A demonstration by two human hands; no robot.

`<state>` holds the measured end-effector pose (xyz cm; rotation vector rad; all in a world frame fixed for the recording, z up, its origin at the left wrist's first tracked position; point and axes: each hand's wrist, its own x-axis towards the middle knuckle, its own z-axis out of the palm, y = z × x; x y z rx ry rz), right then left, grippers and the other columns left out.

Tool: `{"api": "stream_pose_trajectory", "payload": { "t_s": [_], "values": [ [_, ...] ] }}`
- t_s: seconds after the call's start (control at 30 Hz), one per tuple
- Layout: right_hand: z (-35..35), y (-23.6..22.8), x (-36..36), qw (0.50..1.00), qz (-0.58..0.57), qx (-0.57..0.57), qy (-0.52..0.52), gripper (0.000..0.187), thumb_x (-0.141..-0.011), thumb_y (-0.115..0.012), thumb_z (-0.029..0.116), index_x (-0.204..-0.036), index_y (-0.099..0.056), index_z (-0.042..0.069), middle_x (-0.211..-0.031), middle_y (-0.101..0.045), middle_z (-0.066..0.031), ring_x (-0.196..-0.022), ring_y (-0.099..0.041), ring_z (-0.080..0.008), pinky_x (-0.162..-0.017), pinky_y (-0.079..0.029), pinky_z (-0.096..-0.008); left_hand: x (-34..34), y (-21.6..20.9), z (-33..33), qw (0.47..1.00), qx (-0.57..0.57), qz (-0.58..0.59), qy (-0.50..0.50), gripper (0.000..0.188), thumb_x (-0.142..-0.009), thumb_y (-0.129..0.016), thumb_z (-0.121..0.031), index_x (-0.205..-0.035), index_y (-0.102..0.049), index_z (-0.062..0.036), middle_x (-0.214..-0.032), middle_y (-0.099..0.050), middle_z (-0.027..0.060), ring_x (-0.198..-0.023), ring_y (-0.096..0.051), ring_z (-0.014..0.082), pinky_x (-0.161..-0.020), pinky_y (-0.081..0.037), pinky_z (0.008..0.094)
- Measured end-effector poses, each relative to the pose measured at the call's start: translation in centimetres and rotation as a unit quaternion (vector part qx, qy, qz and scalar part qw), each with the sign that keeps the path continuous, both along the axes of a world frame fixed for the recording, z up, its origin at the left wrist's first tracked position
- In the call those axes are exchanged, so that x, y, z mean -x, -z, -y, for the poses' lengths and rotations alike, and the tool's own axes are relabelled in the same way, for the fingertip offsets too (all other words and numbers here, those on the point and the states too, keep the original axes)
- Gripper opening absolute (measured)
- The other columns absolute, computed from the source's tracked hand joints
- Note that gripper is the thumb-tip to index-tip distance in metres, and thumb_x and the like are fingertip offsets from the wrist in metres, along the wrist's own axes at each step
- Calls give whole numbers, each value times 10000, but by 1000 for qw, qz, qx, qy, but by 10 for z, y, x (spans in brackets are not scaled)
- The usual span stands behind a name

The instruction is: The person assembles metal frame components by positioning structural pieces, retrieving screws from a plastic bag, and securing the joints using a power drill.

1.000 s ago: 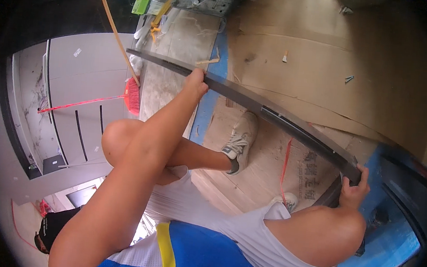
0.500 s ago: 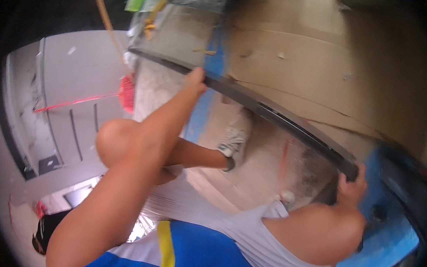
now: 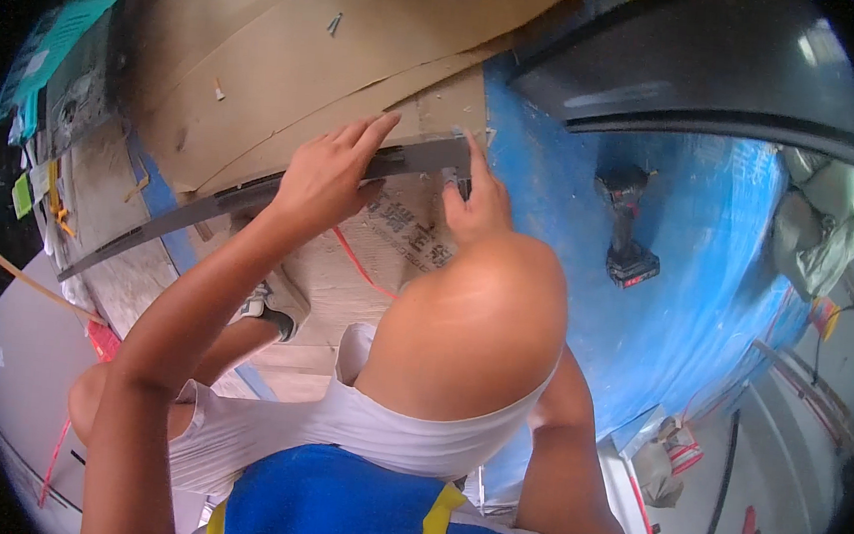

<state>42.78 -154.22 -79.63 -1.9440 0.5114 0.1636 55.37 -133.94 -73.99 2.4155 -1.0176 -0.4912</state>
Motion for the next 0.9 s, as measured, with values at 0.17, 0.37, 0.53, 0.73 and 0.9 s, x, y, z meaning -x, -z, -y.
{"api": "stream_pose_trajectory", "payload": {
  "t_s": [0.17,0.37,0.53,0.73,0.9],
  "values": [
    [1,-5,3,999,-16,28,-30,686,-866,-564,64,-1523,-366,51,-1230,-632,-304,-1138,-633,-445,-982,-484,-412,4,21,20,989,-132,-40,59,452,-766,-674,-50,-1202,-558,-82,-1011,-710,130,-870,-698,334,-688,-546,453],
    [2,-14,3,994,-64,77,-39,710,-837,-569,93,-1518,-371,60,-1212,-628,-314,-1114,-605,-492,-954,-492,-481,3,16,22,994,-92,-46,35,425,-754,-665,-34,-1166,-590,-102,-978,-712,116,-831,-687,362,-678,-541,466],
    [-2,-14,4,992,-89,80,-41,738,-832,-600,119,-1528,-358,89,-1134,-653,-312,-1034,-623,-507,-943,-497,-510,4,17,18,993,-100,-44,34,470,-743,-709,-63,-1197,-597,-120,-1010,-712,106,-838,-689,354,-693,-542,462],
    [1,-14,7,991,-74,98,-55,804,-801,-643,148,-1544,-338,108,-1082,-670,-303,-988,-636,-502,-939,-501,-518,9,17,23,995,-92,-25,14,493,-737,-743,-87,-1207,-597,-127,-1006,-708,93,-833,-693,340,-695,-548,450],
    [1,-9,11,994,-50,87,-46,799,-770,-649,154,-1522,-386,94,-1054,-677,-292,-958,-648,-485,-907,-511,-515,6,16,28,995,-80,-25,50,513,-754,-729,-94,-1246,-586,-114,-984,-704,104,-841,-698,327,-692,-552,439]
  ]
}}
